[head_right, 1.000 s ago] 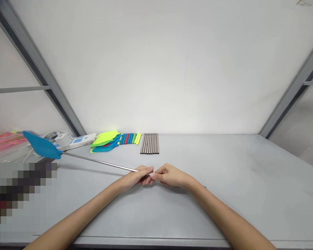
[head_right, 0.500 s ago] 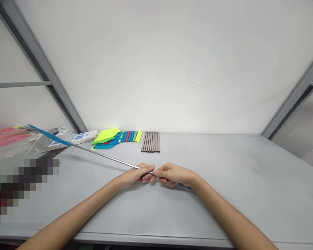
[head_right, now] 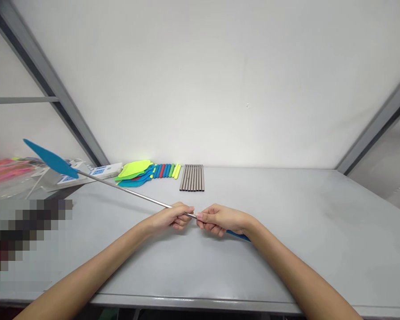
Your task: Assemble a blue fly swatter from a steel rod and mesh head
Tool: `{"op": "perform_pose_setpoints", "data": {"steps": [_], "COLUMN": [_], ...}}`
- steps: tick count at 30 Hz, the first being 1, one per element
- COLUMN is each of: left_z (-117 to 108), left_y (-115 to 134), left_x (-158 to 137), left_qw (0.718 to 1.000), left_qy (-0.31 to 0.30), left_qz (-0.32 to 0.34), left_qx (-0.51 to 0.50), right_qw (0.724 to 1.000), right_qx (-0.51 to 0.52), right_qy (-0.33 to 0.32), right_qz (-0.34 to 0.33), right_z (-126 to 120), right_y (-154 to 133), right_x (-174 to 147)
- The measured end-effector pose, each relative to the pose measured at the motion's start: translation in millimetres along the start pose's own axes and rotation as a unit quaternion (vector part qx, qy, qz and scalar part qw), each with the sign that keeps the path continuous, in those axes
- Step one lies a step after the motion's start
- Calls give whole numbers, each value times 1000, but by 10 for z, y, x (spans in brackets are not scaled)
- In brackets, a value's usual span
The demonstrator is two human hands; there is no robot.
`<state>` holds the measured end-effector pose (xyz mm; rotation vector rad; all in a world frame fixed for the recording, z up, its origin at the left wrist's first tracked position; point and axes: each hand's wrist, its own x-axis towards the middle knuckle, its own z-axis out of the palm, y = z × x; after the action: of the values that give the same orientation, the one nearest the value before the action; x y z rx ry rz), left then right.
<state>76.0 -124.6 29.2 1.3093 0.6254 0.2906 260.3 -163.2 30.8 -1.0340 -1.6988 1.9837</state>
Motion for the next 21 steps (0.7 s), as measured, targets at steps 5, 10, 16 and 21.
{"op": "perform_pose_setpoints", "data": {"steps": [5, 10, 16, 21], "left_z": [-35, -54, -47, -42], "left_y": [17, 5, 23, -5], "left_x": [0, 4, -15, 0], "left_qw": [1000, 1000, 1000, 1000], "left_qy": [9, 10, 19, 14], "left_qz": [-4, -11, -15, -12], "left_qx": [19, 18, 17, 4], "right_qw": [1000, 1000, 1000, 999], "right_qx": [-9, -8, -12, -23], "right_qy": [6, -1, -8, -9], "right_qz": [18, 22, 27, 32], "right_z": [-25, -61, -92, -122], "right_y": [-17, -17, -11, -5], "right_x": [-16, -31, -46, -71]}}
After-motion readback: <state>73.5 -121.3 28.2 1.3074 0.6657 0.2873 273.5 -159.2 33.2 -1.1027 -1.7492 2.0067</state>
